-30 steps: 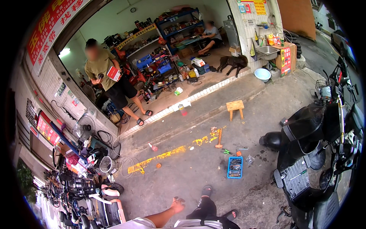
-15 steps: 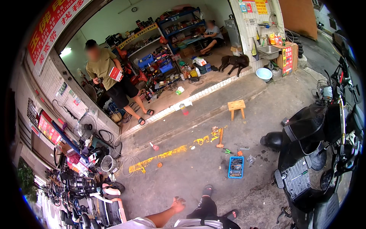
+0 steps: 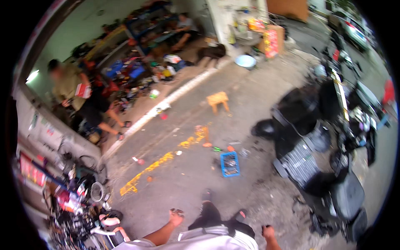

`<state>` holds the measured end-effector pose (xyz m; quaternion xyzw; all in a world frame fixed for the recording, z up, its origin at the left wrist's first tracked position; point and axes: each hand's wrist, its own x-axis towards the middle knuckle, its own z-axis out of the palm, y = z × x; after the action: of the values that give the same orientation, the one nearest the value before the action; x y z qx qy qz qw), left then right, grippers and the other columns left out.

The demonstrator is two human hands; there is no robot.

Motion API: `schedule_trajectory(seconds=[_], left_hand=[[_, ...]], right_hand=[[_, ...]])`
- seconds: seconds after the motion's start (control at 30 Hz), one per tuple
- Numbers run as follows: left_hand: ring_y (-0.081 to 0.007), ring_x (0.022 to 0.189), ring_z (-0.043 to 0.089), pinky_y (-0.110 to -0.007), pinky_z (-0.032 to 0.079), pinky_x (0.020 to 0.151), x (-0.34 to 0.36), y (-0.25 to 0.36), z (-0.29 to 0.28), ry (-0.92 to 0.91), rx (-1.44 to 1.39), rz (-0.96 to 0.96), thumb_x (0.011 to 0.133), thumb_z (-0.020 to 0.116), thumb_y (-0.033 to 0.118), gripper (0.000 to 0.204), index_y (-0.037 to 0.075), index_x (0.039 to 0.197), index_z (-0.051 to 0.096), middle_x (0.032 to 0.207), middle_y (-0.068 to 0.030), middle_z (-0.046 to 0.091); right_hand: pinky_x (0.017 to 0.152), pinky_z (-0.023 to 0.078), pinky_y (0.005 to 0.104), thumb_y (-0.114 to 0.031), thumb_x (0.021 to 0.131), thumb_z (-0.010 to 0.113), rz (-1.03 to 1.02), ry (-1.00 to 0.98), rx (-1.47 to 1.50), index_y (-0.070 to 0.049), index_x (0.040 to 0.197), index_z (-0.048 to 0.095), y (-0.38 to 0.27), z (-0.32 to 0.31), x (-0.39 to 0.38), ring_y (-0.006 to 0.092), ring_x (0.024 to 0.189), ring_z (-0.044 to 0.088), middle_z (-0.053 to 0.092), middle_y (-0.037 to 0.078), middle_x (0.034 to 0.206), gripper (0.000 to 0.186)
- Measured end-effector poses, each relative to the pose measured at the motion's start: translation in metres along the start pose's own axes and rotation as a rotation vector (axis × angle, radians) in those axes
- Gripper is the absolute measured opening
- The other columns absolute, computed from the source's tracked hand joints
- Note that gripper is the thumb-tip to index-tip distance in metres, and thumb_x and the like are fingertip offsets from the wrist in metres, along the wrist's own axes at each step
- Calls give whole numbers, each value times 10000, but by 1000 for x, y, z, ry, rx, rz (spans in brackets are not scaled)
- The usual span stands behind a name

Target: The person works on the front wheel of a scooter, using a cordless impact wrench to remove and install bolts on the brake caliper. They handle the brake caliper and wheel, then use a wrench to tighten components.

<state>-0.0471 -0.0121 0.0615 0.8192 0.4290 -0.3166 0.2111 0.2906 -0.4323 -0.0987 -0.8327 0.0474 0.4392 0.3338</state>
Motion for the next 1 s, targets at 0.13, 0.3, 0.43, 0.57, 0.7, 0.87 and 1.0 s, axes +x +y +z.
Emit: schedule_trajectory(seconds=[0.13,0.3,0.43,0.57,0.7,0.87,1.0], left_hand=[[-284,1255,462,-411,276,1176,8,-7,18,151,-322,-101,819,650,230,315,113,1107,697,1124,-115,660],[-297,1239,495,-406,325,1152,22,-6,28,238,-423,-115,810,650,187,322,86,1114,687,1086,-171,655],[-330,1246,500,-407,288,1167,25,-14,31,286,-519,-127,816,656,181,338,92,1142,671,1062,-199,653],[-341,1313,450,-404,350,1134,27,-20,30,278,-537,-135,818,653,166,354,95,1165,672,1216,-243,597],[-333,1307,461,-399,398,1095,28,-14,26,291,-520,-127,813,658,155,353,84,1159,674,1309,-272,531],[-330,1264,500,-397,405,1092,28,-15,25,292,-514,-123,809,660,156,358,86,1159,677,1351,-283,496],[-329,1255,504,-395,403,1097,30,-15,29,291,-498,-139,810,659,162,359,95,1162,680,1345,-280,504]], right_hand=[[631,552,391,-288,888,635,38,27,-104,46,835,693,-31,-9,-13,259,613,688,698,156,703,342],[604,525,358,-273,906,625,85,32,-63,27,864,682,-13,-14,-15,228,607,650,674,118,701,308],[738,556,382,-325,898,610,91,22,-98,22,896,717,-4,-7,-16,282,714,715,716,159,732,363],[738,555,389,-333,899,609,93,28,-53,18,901,718,-17,-4,-24,288,720,718,720,165,743,368],[545,520,347,-274,922,657,44,29,-55,55,943,673,-13,-9,-20,215,591,639,674,118,733,330],[681,545,373,-319,906,636,58,61,-67,29,905,702,-12,-8,-16,259,673,693,701,142,717,354],[741,556,384,-337,905,618,65,62,-67,20,869,714,-14,-9,-18,279,706,718,710,156,699,372]])
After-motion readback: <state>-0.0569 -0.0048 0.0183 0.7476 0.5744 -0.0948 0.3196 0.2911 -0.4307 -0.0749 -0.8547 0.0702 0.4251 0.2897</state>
